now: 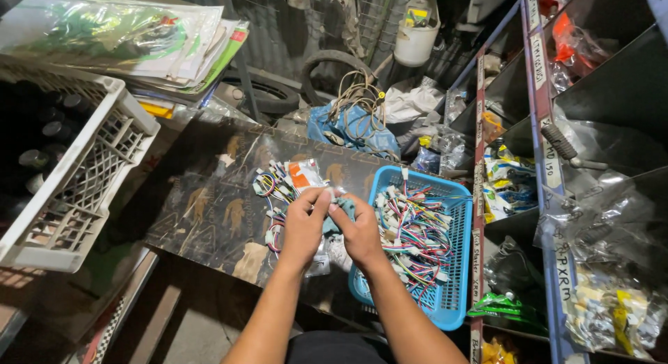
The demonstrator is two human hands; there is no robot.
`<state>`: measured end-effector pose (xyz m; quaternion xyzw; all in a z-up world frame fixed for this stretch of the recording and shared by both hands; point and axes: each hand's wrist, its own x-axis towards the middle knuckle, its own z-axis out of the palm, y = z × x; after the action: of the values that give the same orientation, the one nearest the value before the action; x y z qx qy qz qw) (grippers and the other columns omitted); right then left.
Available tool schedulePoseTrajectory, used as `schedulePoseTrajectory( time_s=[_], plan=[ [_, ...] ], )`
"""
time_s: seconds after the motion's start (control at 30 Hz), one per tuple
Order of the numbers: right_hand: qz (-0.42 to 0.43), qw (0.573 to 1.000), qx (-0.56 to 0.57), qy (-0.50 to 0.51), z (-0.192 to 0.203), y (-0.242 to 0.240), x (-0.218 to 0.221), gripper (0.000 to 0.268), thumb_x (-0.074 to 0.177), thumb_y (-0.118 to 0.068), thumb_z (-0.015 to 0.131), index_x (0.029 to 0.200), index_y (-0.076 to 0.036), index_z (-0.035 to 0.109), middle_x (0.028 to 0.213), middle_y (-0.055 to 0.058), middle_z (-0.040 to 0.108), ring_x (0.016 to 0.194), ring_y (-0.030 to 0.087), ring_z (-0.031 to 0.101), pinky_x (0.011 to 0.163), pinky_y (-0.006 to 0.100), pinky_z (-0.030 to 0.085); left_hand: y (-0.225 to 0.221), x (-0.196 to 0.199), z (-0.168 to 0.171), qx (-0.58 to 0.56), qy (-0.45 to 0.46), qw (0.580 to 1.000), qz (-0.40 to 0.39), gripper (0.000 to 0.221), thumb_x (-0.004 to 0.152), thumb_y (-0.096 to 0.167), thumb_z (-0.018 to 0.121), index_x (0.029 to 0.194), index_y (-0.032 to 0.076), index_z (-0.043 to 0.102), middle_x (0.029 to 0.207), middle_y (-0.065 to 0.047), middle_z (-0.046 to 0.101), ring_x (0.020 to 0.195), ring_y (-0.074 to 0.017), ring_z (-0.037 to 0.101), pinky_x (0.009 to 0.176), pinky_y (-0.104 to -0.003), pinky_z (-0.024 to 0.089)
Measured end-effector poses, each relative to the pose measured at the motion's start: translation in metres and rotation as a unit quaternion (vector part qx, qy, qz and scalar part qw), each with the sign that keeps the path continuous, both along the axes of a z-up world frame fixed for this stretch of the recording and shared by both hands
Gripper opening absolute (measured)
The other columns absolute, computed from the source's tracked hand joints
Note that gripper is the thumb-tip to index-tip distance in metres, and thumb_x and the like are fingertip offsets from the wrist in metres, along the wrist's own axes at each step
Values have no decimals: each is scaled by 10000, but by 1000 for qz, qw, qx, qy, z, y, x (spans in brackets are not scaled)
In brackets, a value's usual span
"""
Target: The person is cleaning and inspecting bundles of wiring harnesses for motorcycles using a cloth in a parts storage area.
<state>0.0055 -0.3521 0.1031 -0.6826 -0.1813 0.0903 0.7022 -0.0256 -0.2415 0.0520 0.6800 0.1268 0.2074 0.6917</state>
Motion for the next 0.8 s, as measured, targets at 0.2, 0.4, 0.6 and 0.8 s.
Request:
schedulePoseTrajectory(
  time_s=[0.2, 0.4, 0.6, 0.8],
  plan=[
    [45, 995, 60, 67, -44, -1, 8, 221, 913, -145, 733, 733, -74, 626, 579, 0, 565, 595, 69, 482, 567, 224, 404, -6, -9, -8, -79, -12, 996, 28, 284, 1051, 183, 544, 1069, -7, 754, 1065, -163, 696, 1079, -252, 627, 1022, -403, 452],
    [31, 979, 112, 167, -31, 0, -2, 174, 881, -133, 767, 767, -52, 664, 619, 25, 658, 549, 70, 586, 553, 218, 483, 10, -15, 3, -18, -18, 1000, -6, 261, 1015, 226, 629, 1053, 29, 796, 1040, -147, 724, 1078, -247, 667, 1009, -398, 474],
    [17, 986, 73, 147, -29, 0, 0, 132, 802, -94, 840, 819, -30, 725, 636, 0, 643, 585, 54, 560, 554, 206, 484, 8, -20, -2, 75, -10, 997, 20, 146, 962, 185, 706, 970, 80, 808, 936, -120, 736, 961, -281, 716, 928, -390, 505],
    [10, 989, 42, 139, -42, 5, 3, 189, 740, -67, 901, 829, -20, 741, 609, 17, 644, 560, 60, 555, 528, 196, 460, 11, -26, 13, 98, -3, 994, 38, 186, 979, 191, 655, 1020, 112, 819, 963, -110, 744, 977, -291, 717, 939, -401, 516]
  ],
)
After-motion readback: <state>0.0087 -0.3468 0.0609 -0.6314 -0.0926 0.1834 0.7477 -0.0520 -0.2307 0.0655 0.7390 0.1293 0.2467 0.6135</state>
